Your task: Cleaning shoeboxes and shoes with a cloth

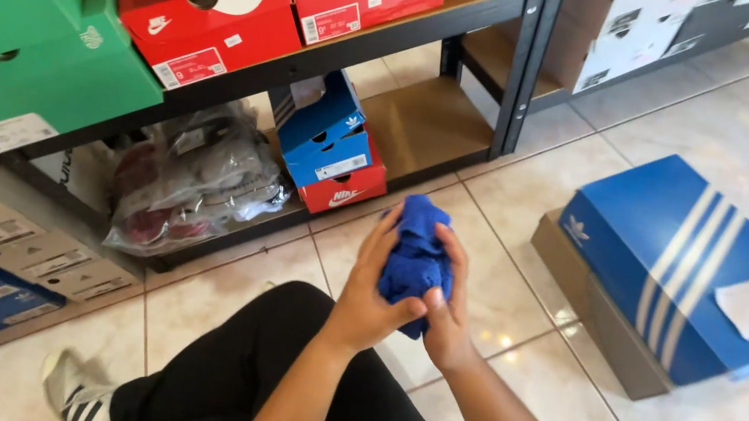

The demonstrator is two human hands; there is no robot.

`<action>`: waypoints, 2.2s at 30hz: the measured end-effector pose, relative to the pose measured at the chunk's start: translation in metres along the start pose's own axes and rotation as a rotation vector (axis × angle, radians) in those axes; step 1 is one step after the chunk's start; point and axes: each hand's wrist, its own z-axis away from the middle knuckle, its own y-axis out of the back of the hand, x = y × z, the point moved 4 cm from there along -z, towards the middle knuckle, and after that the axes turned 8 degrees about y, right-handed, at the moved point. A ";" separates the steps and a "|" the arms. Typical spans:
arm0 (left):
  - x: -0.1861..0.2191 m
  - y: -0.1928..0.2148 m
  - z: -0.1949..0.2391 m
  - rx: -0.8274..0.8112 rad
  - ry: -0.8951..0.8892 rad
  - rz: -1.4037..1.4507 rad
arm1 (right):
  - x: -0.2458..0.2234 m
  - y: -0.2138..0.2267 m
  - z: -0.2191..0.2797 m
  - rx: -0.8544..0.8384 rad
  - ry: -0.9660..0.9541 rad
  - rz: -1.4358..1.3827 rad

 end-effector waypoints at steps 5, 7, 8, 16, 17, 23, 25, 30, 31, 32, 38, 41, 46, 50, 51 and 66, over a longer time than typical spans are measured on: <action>0.025 -0.027 0.003 0.149 0.003 -0.025 | -0.027 0.030 -0.005 -0.125 0.006 0.014; 0.019 -0.042 -0.003 0.168 0.045 -0.019 | -0.050 0.056 -0.013 -0.210 0.010 0.125; 0.010 -0.049 -0.004 0.203 0.079 0.003 | -0.056 0.074 -0.012 -0.240 -0.045 0.195; -0.066 -0.082 -0.009 0.240 0.430 0.071 | -0.072 0.257 0.160 0.146 -0.320 0.887; -0.058 -0.082 -0.013 0.207 0.405 0.076 | -0.055 0.275 0.203 -0.169 -0.594 1.289; -0.051 -0.106 -0.022 0.178 0.384 0.008 | -0.016 0.333 0.342 -0.548 -0.755 1.903; -0.047 -0.121 -0.023 0.150 0.401 -0.005 | -0.022 0.330 0.349 -0.495 -0.717 1.912; 0.008 -0.139 -0.039 0.096 0.340 0.160 | -0.029 0.325 0.340 -0.609 -0.795 1.928; 0.023 -0.136 -0.049 0.066 0.322 0.166 | -0.022 0.327 0.340 -0.568 -0.807 1.939; 0.041 -0.134 -0.054 0.053 0.249 0.169 | -0.026 0.326 0.340 -0.528 -0.602 2.040; 0.096 -0.132 -0.106 -0.077 0.133 0.205 | -0.038 0.316 0.330 -0.527 -0.254 2.286; 0.067 -0.155 -0.141 -0.144 0.264 0.249 | -0.032 0.315 0.330 -0.485 -0.342 2.183; -0.034 -0.237 -0.190 -0.373 0.554 0.112 | -0.031 0.321 0.338 -0.535 -0.468 2.140; -0.123 -0.280 -0.208 -0.750 0.695 -0.210 | -0.031 0.319 0.316 -0.510 -0.566 1.978; -0.133 -0.283 -0.205 -0.932 0.749 -0.344 | -0.033 0.315 0.312 -0.540 -0.552 2.006; -0.168 -0.278 -0.205 -0.785 0.595 -0.427 | -0.125 0.356 0.056 0.990 -0.533 0.784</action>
